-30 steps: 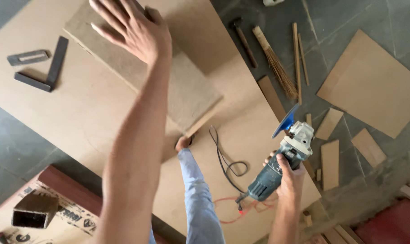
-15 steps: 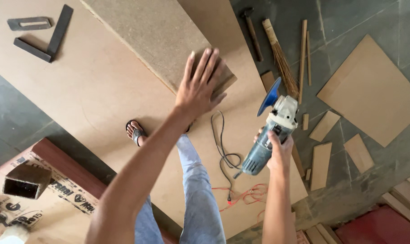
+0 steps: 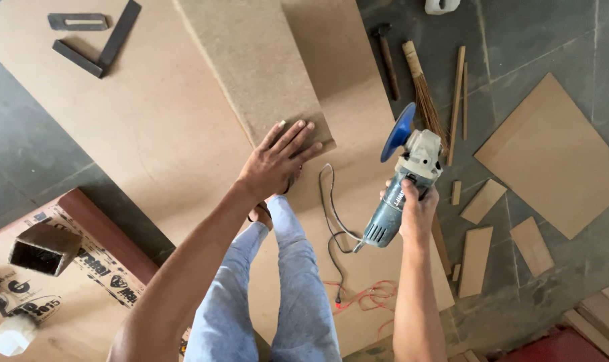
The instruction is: The person plugs in an electric sander and sands the surfaces and edges of a small wooden box. They reposition the box multiple times to sand different sides and corners.
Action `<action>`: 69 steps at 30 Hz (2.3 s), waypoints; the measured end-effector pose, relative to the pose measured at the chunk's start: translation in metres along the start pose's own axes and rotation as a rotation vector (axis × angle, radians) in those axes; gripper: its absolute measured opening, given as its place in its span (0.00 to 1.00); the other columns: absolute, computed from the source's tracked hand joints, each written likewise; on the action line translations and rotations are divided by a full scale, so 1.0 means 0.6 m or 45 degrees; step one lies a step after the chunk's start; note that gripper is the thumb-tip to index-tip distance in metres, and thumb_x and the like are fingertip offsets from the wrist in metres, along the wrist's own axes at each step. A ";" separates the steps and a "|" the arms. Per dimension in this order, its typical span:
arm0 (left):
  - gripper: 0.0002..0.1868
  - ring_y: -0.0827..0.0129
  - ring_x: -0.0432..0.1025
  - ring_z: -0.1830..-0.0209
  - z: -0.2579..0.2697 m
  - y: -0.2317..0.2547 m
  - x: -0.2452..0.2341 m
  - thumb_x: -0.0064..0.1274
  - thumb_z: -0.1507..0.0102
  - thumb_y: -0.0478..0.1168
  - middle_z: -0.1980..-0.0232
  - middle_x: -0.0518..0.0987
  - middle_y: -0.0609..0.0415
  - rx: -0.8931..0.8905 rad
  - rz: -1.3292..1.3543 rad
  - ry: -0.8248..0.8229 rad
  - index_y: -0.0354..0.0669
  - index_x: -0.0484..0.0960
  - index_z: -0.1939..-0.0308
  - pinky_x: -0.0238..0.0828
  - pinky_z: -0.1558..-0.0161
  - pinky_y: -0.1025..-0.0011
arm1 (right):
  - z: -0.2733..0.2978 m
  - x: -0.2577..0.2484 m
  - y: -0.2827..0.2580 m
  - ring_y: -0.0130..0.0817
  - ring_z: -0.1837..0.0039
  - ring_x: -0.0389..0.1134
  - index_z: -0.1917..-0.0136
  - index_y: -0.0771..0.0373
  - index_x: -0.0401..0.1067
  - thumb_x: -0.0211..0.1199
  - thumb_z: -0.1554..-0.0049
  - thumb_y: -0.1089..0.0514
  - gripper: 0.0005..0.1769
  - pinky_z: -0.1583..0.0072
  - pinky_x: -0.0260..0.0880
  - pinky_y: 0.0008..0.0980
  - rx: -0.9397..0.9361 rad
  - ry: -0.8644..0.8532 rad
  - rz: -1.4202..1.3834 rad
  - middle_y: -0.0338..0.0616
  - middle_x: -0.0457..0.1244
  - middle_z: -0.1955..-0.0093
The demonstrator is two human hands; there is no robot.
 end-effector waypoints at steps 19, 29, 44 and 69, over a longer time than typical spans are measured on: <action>0.36 0.52 0.52 0.18 0.309 -0.065 0.013 0.52 0.37 0.36 0.19 0.59 0.41 -0.456 0.030 0.078 0.30 0.62 0.25 0.47 0.20 0.54 | 0.166 0.132 -0.012 0.62 0.52 0.72 0.46 0.71 0.67 0.74 0.51 0.50 0.30 0.51 0.72 0.52 -0.628 -0.286 1.448 0.62 0.69 0.56; 0.34 0.50 0.51 0.18 0.408 -0.049 0.094 0.46 0.36 0.33 0.20 0.59 0.38 -0.686 0.156 0.127 0.27 0.62 0.25 0.47 0.21 0.55 | 0.175 0.202 0.042 0.62 0.54 0.71 0.45 0.72 0.65 0.75 0.52 0.50 0.32 0.52 0.71 0.54 -0.740 -0.377 1.609 0.63 0.68 0.56; 0.33 0.51 0.57 0.19 0.314 -0.049 0.030 0.47 0.37 0.28 0.21 0.64 0.40 -0.525 0.145 0.276 0.30 0.65 0.26 0.52 0.21 0.55 | 0.161 0.163 0.022 0.60 0.51 0.72 0.41 0.73 0.66 0.74 0.51 0.52 0.33 0.50 0.73 0.51 -0.820 -0.366 1.561 0.63 0.68 0.52; 0.49 0.56 0.47 0.17 0.178 -0.120 -0.035 0.51 0.41 0.24 0.15 0.49 0.60 -0.268 -0.135 -0.047 0.54 0.54 0.17 0.47 0.22 0.53 | 0.192 0.254 0.061 0.60 0.54 0.72 0.44 0.70 0.65 0.74 0.52 0.51 0.30 0.52 0.72 0.52 -0.646 -0.500 1.610 0.60 0.68 0.55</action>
Point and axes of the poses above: each hand's wrist, its own z-axis away from the middle knuckle, its own x-axis out of the palm, y = z × x, the point moved 9 cm from there along -z, towards the middle knuckle
